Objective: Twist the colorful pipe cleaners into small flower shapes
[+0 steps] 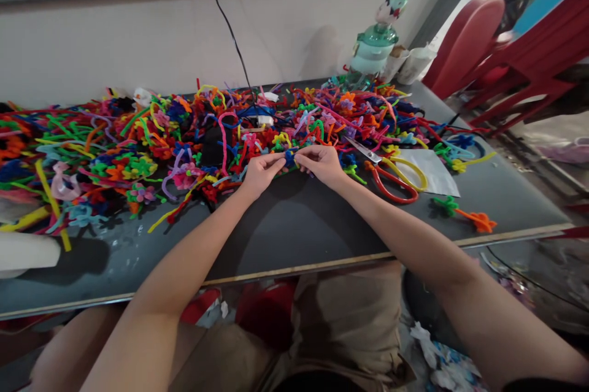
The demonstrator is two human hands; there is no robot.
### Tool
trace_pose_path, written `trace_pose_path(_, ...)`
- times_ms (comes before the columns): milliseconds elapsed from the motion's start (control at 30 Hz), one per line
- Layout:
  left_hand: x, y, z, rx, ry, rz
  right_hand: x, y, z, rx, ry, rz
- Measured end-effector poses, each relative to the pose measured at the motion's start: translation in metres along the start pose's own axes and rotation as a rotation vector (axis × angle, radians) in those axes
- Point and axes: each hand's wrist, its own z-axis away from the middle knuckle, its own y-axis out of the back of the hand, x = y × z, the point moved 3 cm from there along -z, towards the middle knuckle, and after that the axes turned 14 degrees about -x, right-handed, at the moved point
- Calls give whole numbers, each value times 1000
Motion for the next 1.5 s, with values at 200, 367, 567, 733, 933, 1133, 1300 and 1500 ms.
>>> trace_pose_path(200,3,-3,1,-69,-9,-26,-5,0,5,108,48,123)
trace_pose_path(367,2,-1,2,22,-1,-100,-15,-8,13,133,167,361)
trace_pose_path(567,4,2,3,75,-35,-99,-8,-11,7,-162,-16,-35)
trace_pose_path(733,5,-1,1,26,-49,-122,-4,-5,0,-216,-102,-184)
trace_pose_path(933,6,-3,1,7,-49,-108,1,1,-4,-310,-188,-260)
trace_pose_path(1133,8,-3,1,5,-71,-107,-2,-1,-2,-327,-172,-249)
trace_pose_path(1300,5,-3,0,-16,-61,-124,-3,-2,-2,-338,-149,-199)
trace_pose_path(1500,7,-3,1,-14,-103,-177,-5,-2,-2,-329,-122,-187)
